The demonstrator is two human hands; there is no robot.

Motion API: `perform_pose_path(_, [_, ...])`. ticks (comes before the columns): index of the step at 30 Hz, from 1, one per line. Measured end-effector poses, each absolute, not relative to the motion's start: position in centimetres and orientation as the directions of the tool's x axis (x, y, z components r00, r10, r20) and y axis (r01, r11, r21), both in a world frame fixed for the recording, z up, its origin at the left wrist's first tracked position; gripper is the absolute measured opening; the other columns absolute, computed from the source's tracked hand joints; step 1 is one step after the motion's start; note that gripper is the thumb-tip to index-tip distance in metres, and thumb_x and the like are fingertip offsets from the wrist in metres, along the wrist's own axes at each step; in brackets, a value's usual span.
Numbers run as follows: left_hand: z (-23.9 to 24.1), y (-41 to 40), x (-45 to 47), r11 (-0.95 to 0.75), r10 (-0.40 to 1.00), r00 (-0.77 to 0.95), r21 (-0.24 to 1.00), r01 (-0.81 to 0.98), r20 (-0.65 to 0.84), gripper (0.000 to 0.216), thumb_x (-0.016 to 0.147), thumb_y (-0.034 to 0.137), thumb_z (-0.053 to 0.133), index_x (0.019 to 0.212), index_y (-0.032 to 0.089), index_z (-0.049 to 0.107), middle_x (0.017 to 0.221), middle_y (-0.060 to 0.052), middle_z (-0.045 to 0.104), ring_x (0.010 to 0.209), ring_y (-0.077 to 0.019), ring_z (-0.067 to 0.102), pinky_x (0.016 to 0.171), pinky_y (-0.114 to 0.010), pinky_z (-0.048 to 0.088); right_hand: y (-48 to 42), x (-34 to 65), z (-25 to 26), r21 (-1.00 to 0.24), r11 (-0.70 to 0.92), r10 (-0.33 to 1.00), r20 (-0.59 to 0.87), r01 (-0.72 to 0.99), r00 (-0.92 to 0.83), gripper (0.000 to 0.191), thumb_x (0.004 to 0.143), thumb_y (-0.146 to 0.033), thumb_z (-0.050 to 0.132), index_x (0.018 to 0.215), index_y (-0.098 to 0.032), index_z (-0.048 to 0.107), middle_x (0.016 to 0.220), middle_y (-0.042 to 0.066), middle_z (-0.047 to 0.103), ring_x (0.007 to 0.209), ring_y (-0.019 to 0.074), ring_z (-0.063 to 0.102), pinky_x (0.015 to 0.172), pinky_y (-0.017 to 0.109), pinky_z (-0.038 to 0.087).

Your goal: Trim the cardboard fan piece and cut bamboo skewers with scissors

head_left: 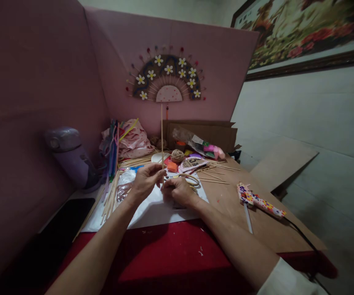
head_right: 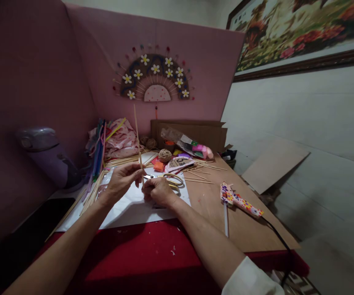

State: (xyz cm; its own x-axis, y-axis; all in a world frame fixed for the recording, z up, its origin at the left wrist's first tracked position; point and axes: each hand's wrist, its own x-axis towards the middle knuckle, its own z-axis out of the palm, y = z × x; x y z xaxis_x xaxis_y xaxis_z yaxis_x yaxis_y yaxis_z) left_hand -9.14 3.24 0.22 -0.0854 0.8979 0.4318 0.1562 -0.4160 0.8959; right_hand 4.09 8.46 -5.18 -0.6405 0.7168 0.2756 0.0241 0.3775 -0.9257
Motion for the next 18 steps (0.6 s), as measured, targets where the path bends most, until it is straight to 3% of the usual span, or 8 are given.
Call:
perform_pose_path(13, [0.4, 3.2, -9.0, -0.438, 0.868, -0.197, 0.890, 0.129, 0.456, 0.018, 0.068, 0.030, 0.068, 0.066, 0.013, 0.062, 0.054, 0.001, 0.058, 0.046, -0.0086, 0.049, 0.040, -0.020, 0.037, 7.9, 3.9, -4.9, -0.899, 0.435, 0.698, 0.307, 0.043, -0.647, 0.014, 0.072, -0.015, 0.055, 0.058, -0.015, 0.056, 0.045, -0.003, 0.055, 0.041, 0.0089, 0.051, 0.042, 0.017, 0.039])
perform_pose_path(18, [0.7, 2.8, -7.9, -0.498, 0.831, -0.273, 0.867, 0.022, 0.485, 0.021, 0.075, 0.034, 0.064, 0.077, 0.013, 0.067, 0.062, -0.002, 0.064, 0.062, -0.0118, 0.057, 0.060, -0.022, 0.045, 8.1, 4.0, -4.9, -0.876, 0.473, 0.702, 0.309, 0.096, -0.642, 0.014, 0.072, -0.017, 0.057, 0.058, -0.015, 0.057, 0.046, -0.003, 0.056, 0.041, 0.0091, 0.052, 0.043, 0.018, 0.040])
